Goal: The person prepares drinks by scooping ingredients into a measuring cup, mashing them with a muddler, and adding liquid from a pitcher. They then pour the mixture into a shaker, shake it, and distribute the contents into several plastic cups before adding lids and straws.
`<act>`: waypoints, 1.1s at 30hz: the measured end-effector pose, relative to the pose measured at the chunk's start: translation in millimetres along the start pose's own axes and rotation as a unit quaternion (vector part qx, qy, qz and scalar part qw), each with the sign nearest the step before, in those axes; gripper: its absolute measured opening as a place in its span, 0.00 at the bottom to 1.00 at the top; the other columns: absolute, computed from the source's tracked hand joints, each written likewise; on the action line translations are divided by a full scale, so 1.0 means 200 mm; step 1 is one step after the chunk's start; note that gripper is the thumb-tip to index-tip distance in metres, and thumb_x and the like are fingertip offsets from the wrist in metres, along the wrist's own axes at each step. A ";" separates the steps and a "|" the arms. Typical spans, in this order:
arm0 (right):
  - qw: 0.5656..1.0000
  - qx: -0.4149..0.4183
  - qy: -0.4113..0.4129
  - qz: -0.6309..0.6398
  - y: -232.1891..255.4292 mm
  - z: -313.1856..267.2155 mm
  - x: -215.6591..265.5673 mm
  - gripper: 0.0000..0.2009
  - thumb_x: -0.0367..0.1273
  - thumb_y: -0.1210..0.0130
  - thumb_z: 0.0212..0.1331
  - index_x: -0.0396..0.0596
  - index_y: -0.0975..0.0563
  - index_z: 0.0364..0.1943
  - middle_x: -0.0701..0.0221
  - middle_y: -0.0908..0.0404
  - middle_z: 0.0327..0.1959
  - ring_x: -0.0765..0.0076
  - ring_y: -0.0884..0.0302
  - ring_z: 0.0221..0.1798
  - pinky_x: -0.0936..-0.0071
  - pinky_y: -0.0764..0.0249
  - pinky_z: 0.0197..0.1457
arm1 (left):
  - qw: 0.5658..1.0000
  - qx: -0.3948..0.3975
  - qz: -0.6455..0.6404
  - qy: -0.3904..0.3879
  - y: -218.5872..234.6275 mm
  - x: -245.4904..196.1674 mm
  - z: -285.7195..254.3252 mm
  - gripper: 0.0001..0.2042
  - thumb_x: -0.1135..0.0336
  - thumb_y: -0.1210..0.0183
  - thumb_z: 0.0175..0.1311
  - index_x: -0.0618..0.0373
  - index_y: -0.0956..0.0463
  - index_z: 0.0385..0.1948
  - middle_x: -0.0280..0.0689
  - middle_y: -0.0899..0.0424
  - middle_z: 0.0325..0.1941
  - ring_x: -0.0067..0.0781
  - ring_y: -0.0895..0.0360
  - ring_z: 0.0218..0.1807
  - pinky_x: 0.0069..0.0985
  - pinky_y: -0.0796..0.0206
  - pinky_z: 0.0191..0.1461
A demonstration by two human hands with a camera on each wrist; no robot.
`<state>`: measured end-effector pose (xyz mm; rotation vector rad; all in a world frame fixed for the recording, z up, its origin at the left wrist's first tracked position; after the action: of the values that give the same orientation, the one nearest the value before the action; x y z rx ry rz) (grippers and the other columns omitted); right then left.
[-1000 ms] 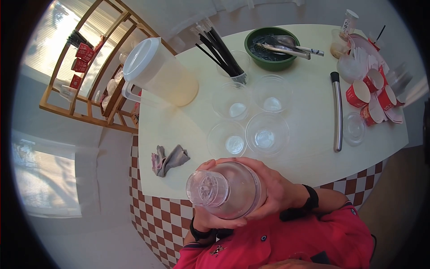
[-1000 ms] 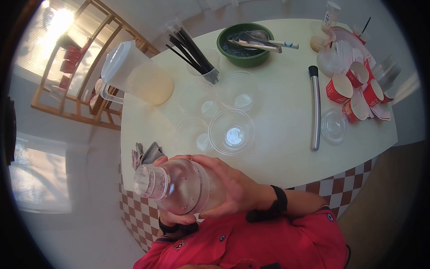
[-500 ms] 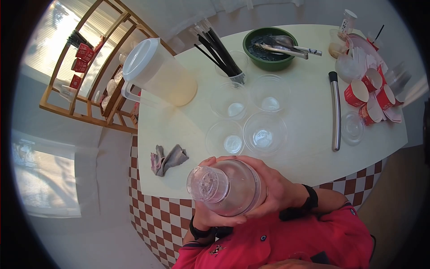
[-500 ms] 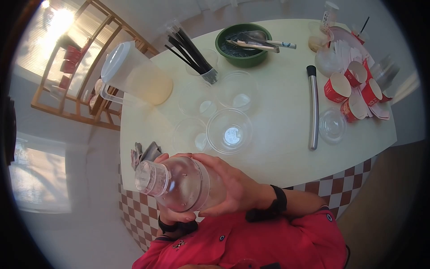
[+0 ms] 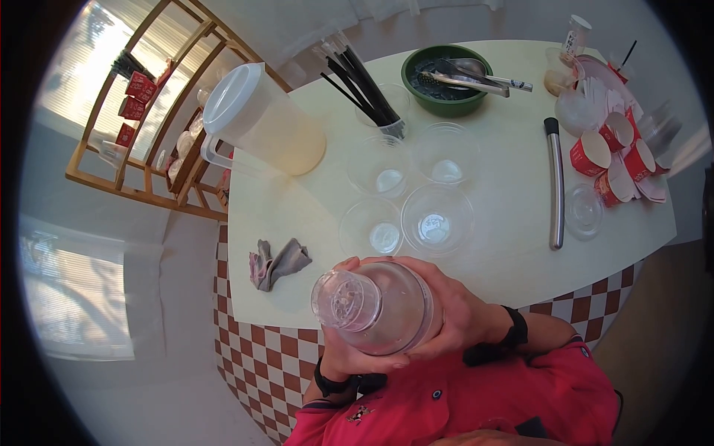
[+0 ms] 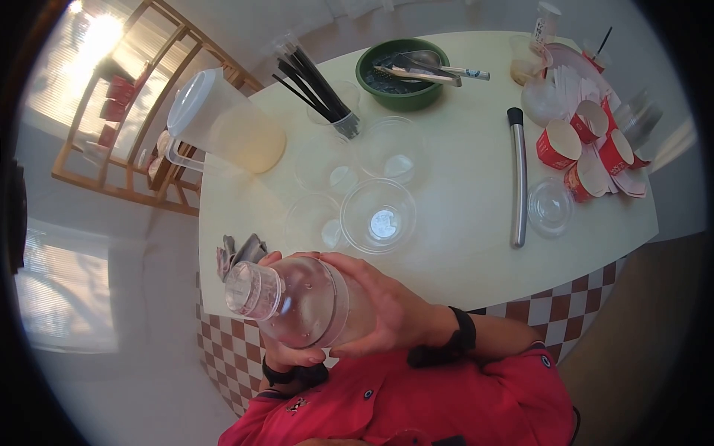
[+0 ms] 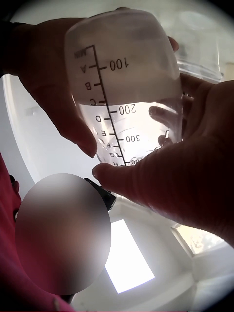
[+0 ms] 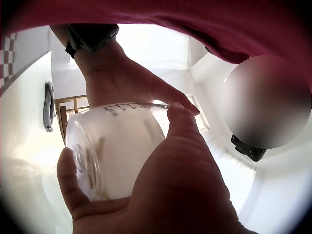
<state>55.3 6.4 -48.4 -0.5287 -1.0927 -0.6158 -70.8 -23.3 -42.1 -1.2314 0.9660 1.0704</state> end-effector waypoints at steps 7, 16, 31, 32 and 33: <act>1.000 0.000 0.008 -0.011 -0.01 0.00 0.02 0.53 0.38 0.23 0.43 0.43 0.46 0.74 0.58 0.35 0.70 0.53 0.33 0.71 0.62 0.34 0.70 | 0.997 0.057 0.030 -0.051 -0.02 -0.04 0.00 0.66 0.58 0.13 0.25 0.61 0.52 0.71 0.47 0.35 0.69 0.43 0.32 0.68 0.41 0.36 0.70; 0.999 0.001 0.019 -0.026 -0.02 0.00 0.05 0.52 0.38 0.23 0.43 0.43 0.44 0.73 0.57 0.34 0.68 0.53 0.32 0.69 0.62 0.33 0.69 | 0.987 0.102 0.012 -0.127 -0.07 -0.11 0.01 0.64 0.63 0.13 0.24 0.54 0.49 0.71 0.49 0.35 0.69 0.45 0.31 0.68 0.41 0.34 0.68; 0.998 0.001 0.036 -0.052 -0.06 -0.02 0.08 0.53 0.38 0.23 0.43 0.41 0.44 0.73 0.56 0.35 0.69 0.52 0.32 0.69 0.62 0.33 0.69 | 0.988 0.093 0.023 -0.118 -0.05 -0.11 -0.06 0.64 0.61 0.13 0.25 0.58 0.50 0.71 0.48 0.36 0.70 0.45 0.32 0.69 0.42 0.35 0.70; 0.998 0.000 0.030 -0.048 -0.06 -0.02 0.08 0.52 0.38 0.23 0.43 0.41 0.44 0.73 0.56 0.35 0.69 0.52 0.32 0.69 0.62 0.33 0.69 | 0.991 0.085 0.021 -0.105 -0.05 -0.11 -0.06 0.64 0.61 0.13 0.25 0.58 0.50 0.71 0.48 0.36 0.70 0.45 0.32 0.69 0.42 0.35 0.70; 0.999 0.000 0.024 -0.044 -0.06 -0.02 0.07 0.52 0.38 0.23 0.43 0.41 0.44 0.73 0.56 0.35 0.69 0.53 0.32 0.69 0.62 0.33 0.69 | 0.993 0.077 0.019 -0.092 -0.04 -0.10 -0.07 0.64 0.61 0.13 0.25 0.58 0.50 0.71 0.48 0.36 0.70 0.45 0.32 0.69 0.42 0.35 0.70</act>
<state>54.3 -8.1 -36.9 -0.4651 -1.0744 -0.7021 -67.4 -38.5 -22.1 -0.9738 0.9154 1.0971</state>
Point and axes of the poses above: each hand's wrist, its own z-axis towards the middle knuckle, its own y-axis out of the back of the hand, x = y × z, the point moved 10 cm from there along z, towards the middle knuckle
